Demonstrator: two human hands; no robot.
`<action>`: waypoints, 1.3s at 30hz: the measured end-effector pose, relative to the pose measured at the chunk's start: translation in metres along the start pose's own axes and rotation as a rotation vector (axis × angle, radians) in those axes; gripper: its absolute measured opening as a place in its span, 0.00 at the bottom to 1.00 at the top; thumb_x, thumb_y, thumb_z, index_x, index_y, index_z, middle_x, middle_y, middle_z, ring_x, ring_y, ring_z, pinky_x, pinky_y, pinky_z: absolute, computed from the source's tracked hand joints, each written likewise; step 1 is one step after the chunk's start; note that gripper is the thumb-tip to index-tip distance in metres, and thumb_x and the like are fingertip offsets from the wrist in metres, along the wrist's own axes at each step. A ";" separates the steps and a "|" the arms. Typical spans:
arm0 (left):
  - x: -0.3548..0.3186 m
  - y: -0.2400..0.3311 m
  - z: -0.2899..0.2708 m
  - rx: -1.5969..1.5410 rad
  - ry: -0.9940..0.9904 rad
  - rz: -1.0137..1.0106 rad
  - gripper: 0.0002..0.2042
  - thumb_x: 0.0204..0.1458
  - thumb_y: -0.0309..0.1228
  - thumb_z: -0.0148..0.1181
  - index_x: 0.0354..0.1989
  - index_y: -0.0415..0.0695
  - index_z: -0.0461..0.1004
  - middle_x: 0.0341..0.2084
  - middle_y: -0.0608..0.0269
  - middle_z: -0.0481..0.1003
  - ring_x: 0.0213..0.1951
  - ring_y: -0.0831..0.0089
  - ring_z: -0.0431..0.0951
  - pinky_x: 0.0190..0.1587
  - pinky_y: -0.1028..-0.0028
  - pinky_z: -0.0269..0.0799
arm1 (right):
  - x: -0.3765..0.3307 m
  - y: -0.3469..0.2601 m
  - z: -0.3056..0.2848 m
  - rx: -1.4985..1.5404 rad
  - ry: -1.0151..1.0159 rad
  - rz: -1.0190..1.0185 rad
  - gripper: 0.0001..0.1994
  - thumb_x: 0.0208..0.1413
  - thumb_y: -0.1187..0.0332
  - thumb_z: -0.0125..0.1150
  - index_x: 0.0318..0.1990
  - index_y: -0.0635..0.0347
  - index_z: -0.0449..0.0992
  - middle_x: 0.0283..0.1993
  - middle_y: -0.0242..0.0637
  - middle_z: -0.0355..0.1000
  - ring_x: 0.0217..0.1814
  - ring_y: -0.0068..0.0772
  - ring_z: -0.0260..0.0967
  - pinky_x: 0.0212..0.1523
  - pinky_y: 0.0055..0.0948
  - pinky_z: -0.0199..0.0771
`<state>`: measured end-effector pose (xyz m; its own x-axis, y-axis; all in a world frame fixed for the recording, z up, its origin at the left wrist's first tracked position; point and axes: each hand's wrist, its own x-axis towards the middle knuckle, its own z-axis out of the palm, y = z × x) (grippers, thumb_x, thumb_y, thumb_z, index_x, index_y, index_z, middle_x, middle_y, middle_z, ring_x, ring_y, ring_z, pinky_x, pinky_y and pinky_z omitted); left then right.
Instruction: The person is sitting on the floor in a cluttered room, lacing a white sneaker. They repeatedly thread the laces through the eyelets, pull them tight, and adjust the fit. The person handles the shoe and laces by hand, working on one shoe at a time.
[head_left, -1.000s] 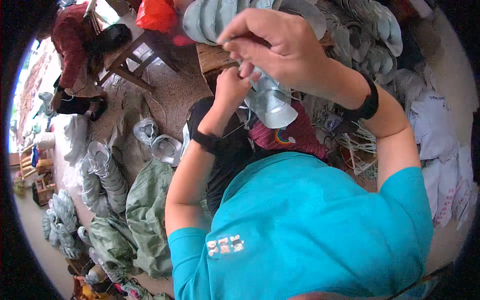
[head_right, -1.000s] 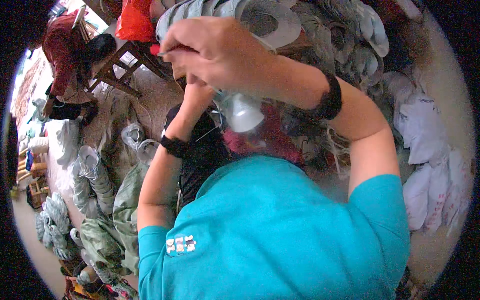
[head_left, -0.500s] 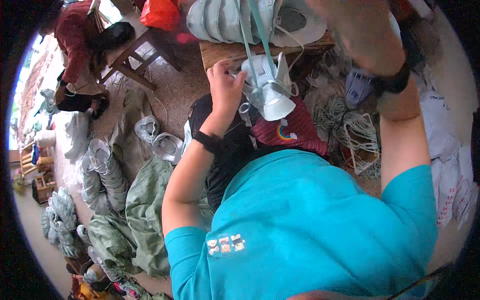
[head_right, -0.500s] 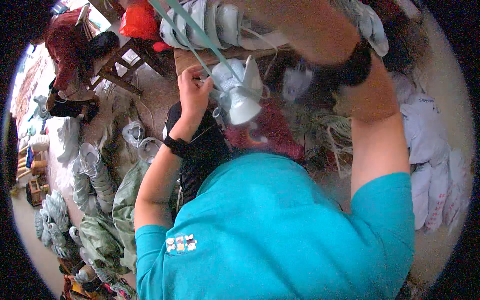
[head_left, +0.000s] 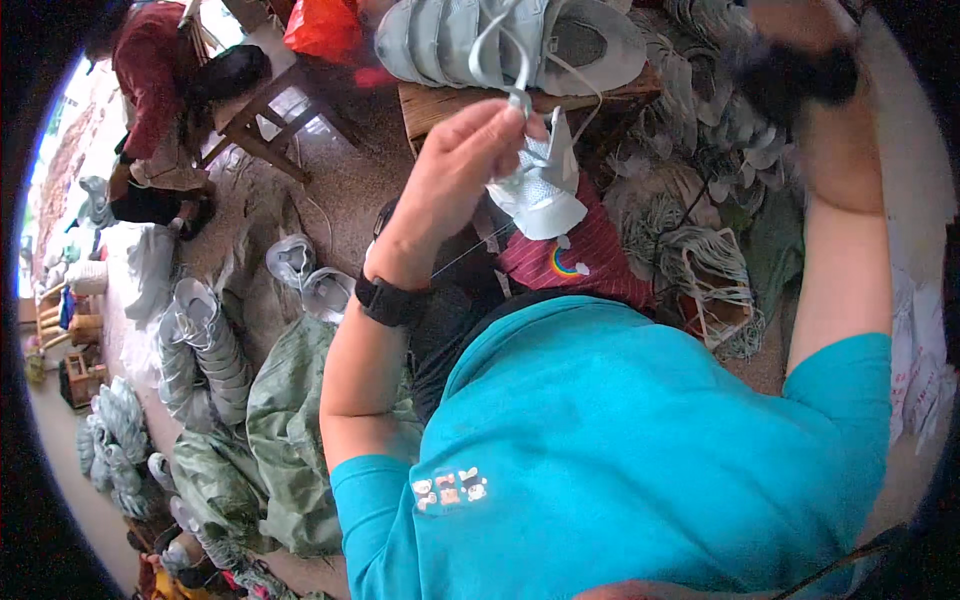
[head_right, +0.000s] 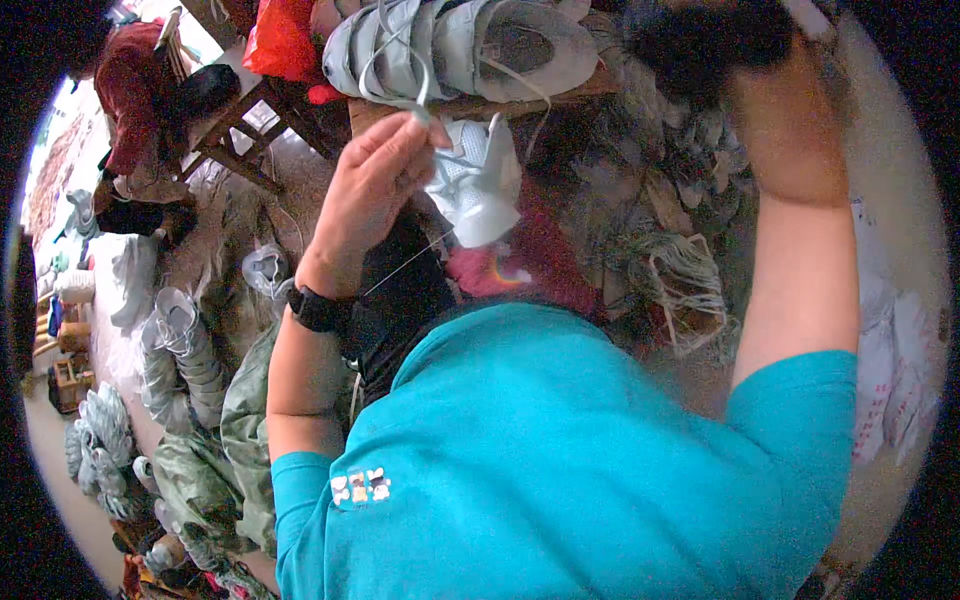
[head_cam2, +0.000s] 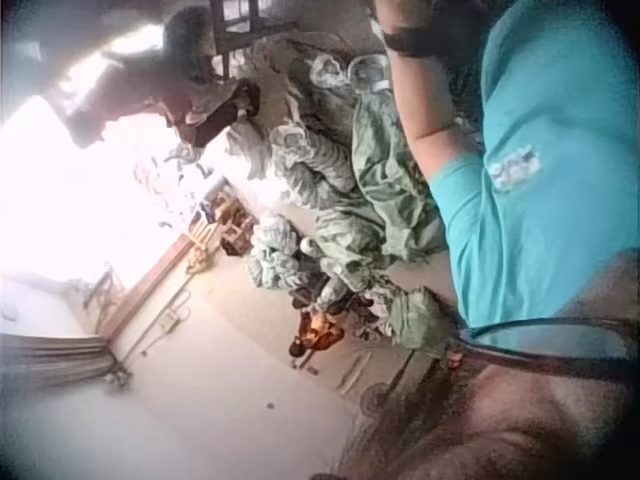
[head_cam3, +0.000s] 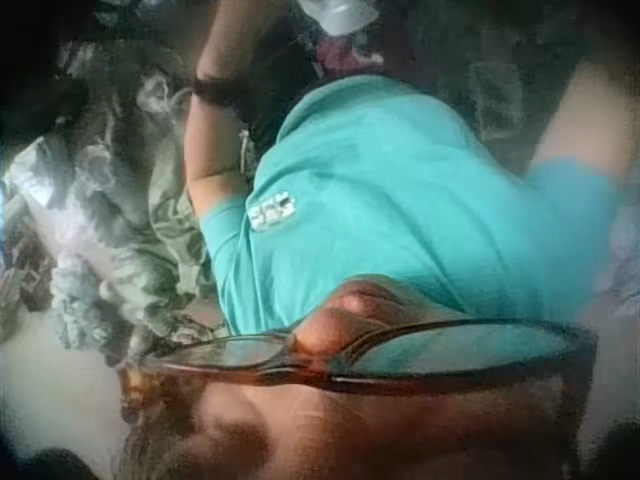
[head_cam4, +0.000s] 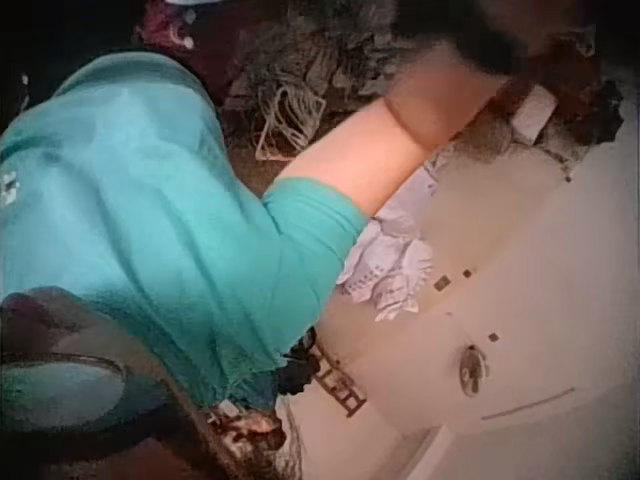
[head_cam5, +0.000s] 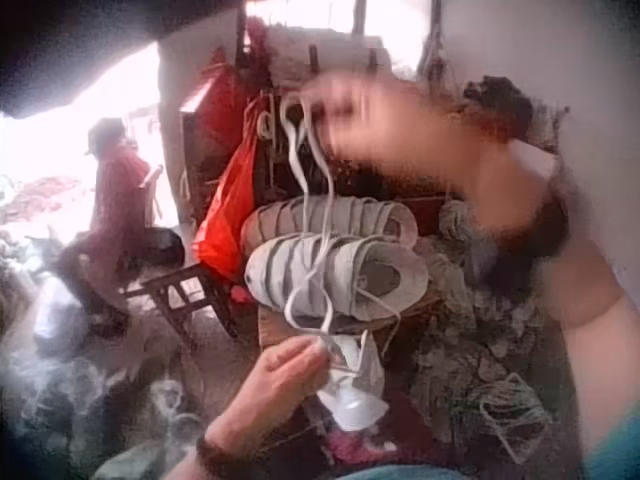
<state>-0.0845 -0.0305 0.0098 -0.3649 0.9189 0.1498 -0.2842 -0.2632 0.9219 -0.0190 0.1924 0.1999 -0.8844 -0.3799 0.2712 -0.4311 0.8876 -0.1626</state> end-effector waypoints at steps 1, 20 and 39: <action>0.003 0.000 -0.003 0.073 0.062 0.046 0.15 0.65 0.39 0.48 0.39 0.40 0.77 0.23 0.78 0.67 0.25 0.87 0.61 0.30 0.83 0.58 | -0.004 0.003 0.022 0.006 -0.027 0.017 0.07 0.51 0.68 0.58 0.34 0.62 0.74 0.31 0.43 0.72 0.37 0.42 0.73 0.40 0.40 0.71; 0.003 -0.064 -0.031 -0.104 0.274 -0.156 0.14 0.65 0.38 0.49 0.38 0.40 0.76 0.24 0.74 0.67 0.27 0.84 0.63 0.30 0.80 0.60 | -0.136 0.012 0.168 0.918 -0.540 0.644 0.06 0.48 0.71 0.59 0.31 0.63 0.71 0.25 0.26 0.66 0.29 0.17 0.61 0.31 0.24 0.64; 0.025 0.022 0.008 -0.072 0.134 0.136 0.16 0.65 0.39 0.48 0.42 0.38 0.76 0.24 0.75 0.69 0.28 0.86 0.67 0.33 0.84 0.64 | -0.087 -0.045 0.198 0.552 0.307 0.677 0.09 0.59 0.64 0.56 0.41 0.59 0.75 0.32 0.34 0.74 0.37 0.27 0.71 0.37 0.27 0.71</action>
<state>-0.0924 -0.0108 0.0364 -0.5176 0.8275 0.2175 -0.2853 -0.4066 0.8679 0.0414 0.1342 -0.0038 -0.9266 0.3303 0.1799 0.0668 0.6152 -0.7855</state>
